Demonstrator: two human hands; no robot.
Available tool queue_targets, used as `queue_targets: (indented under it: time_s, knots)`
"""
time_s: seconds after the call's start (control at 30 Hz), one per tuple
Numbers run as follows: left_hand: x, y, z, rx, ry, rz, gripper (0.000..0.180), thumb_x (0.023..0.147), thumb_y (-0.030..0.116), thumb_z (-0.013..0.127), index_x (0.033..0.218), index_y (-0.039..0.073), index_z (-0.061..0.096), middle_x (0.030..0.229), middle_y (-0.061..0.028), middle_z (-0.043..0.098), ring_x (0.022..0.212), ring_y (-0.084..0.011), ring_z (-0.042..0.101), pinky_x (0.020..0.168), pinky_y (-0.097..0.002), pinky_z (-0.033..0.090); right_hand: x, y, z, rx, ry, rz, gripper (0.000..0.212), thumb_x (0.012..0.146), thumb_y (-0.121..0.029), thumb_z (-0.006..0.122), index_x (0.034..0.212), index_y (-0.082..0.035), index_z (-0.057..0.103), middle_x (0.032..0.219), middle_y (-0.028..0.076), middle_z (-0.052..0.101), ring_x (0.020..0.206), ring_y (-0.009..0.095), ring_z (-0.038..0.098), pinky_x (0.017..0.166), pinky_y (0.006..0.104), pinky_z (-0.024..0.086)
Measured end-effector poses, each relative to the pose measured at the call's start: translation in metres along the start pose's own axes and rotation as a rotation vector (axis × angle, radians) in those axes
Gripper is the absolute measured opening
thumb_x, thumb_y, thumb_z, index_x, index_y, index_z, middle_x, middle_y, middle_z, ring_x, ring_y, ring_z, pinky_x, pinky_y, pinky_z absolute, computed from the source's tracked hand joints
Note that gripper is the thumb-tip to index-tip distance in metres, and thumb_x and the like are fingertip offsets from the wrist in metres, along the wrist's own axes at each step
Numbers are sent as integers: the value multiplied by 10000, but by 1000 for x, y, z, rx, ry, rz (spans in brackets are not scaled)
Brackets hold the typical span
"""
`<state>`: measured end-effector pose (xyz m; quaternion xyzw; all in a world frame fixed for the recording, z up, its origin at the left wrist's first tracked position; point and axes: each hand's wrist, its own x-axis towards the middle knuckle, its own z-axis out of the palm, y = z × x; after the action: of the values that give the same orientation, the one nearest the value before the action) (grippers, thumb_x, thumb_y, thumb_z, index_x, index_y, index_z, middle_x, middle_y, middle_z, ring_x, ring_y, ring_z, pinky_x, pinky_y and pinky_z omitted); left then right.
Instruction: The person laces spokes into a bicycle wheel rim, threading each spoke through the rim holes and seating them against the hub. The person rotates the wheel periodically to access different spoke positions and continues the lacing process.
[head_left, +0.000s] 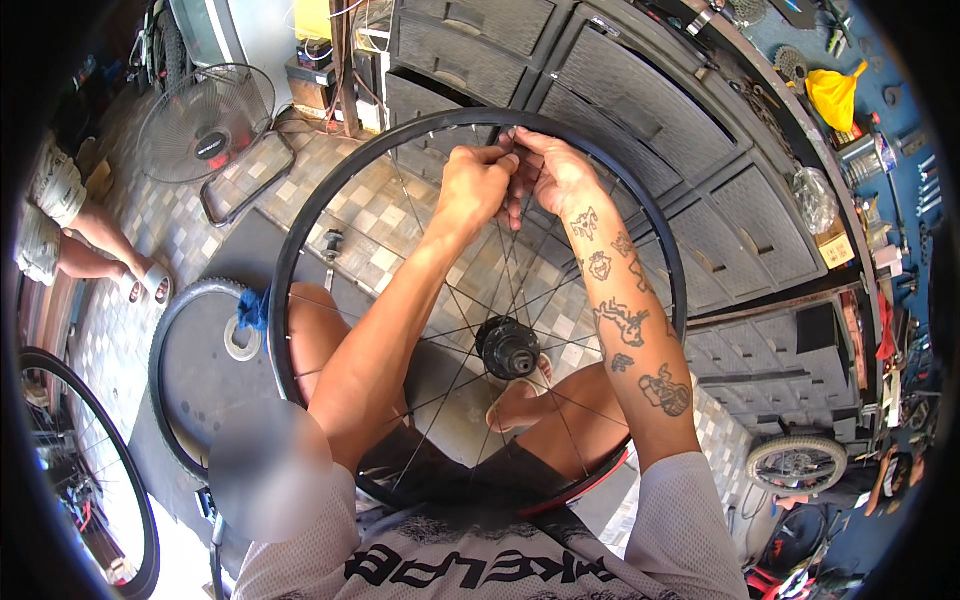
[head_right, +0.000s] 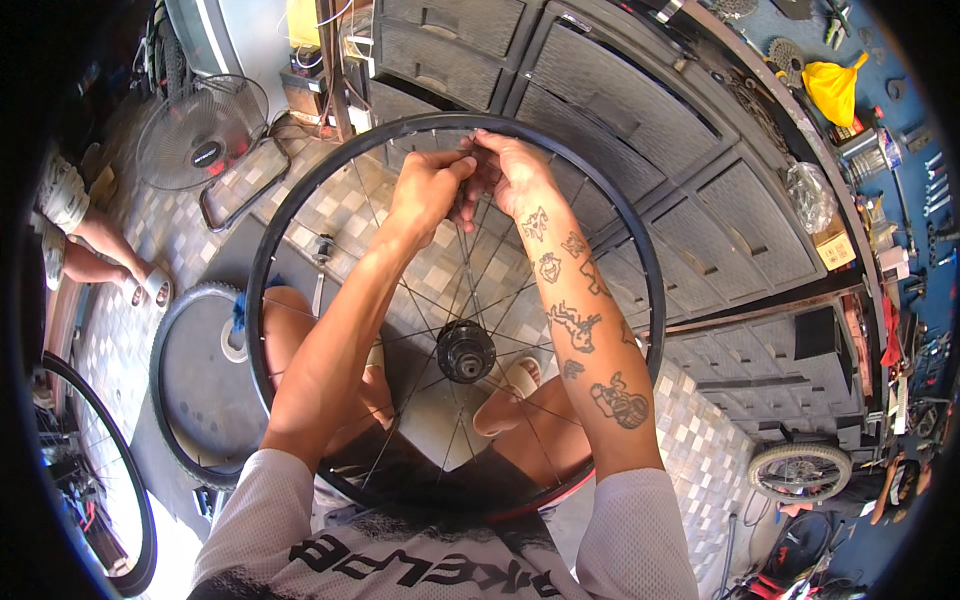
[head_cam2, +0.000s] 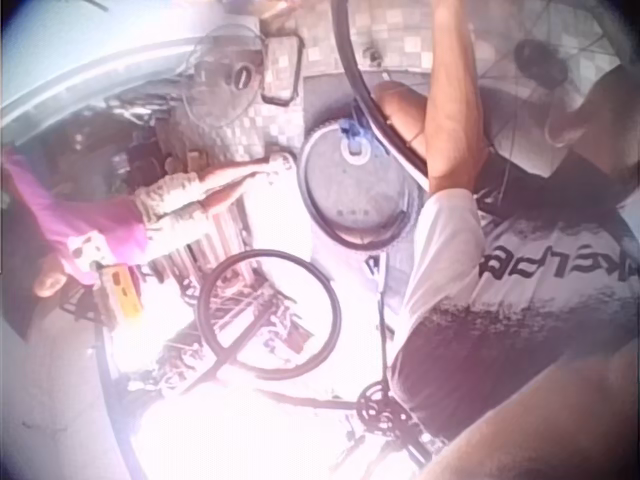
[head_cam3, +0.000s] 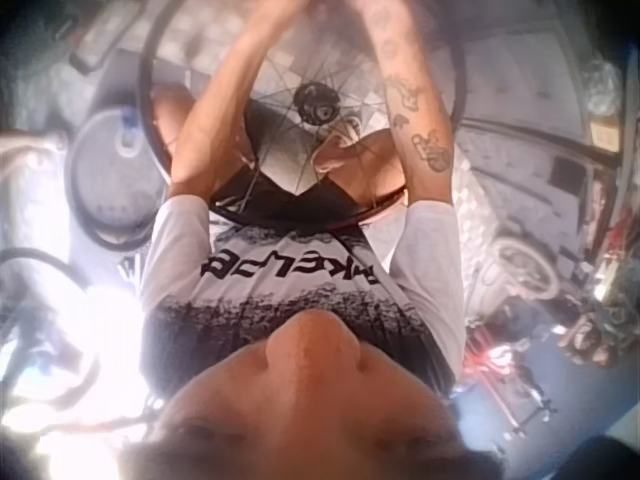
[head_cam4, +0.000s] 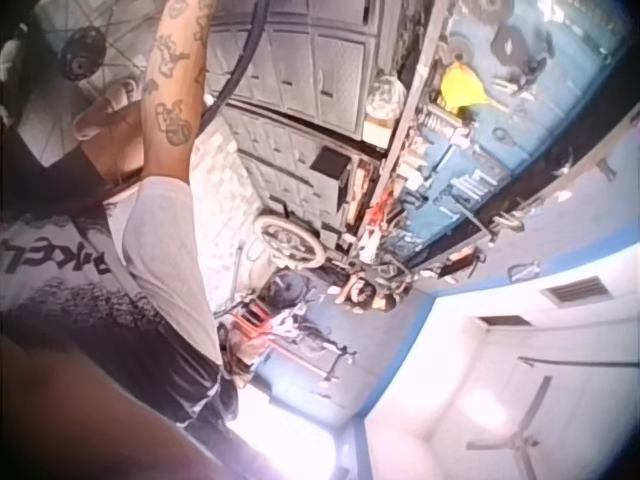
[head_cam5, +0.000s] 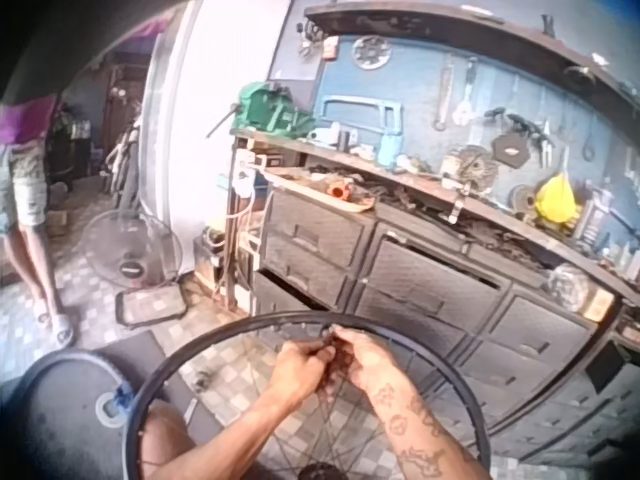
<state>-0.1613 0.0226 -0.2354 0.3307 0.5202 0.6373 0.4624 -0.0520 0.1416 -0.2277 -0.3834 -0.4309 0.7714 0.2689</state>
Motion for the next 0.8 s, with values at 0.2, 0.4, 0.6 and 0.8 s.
queue_targets:
  time_s: [0.2,0.4,0.6,0.8]
  knots:
    - [4,-1,-3,-42,-23,-21,258,1044,77,599,943,-130,714,709,-142,676,474,-224,656,395,-362,550,-2,2,1,-13,-6,-7,275,1076,-259,650,1039,8,706,823,135,716,593,269,619,581,399,526]
    - [2,-2,-2,-44,-5,-25,267,1046,121,618,906,-85,714,686,-105,643,479,-192,611,405,-354,547,-7,2,7,15,47,-16,255,1053,-252,669,1007,-5,712,821,120,716,596,248,616,561,391,513]
    - [1,-1,8,-91,0,-38,252,1063,133,608,1087,-98,706,737,-114,672,498,-211,642,429,-351,564,-4,5,6,-2,114,-23,223,1005,-278,727,993,-56,743,835,61,726,539,180,541,487,342,429]
    - [2,4,15,-135,-22,-97,312,1082,138,587,1295,-88,615,786,-122,690,542,-235,702,469,-351,587,-3,3,0,-37,124,-27,223,969,-301,780,986,-79,765,808,28,725,458,124,436,419,308,352]
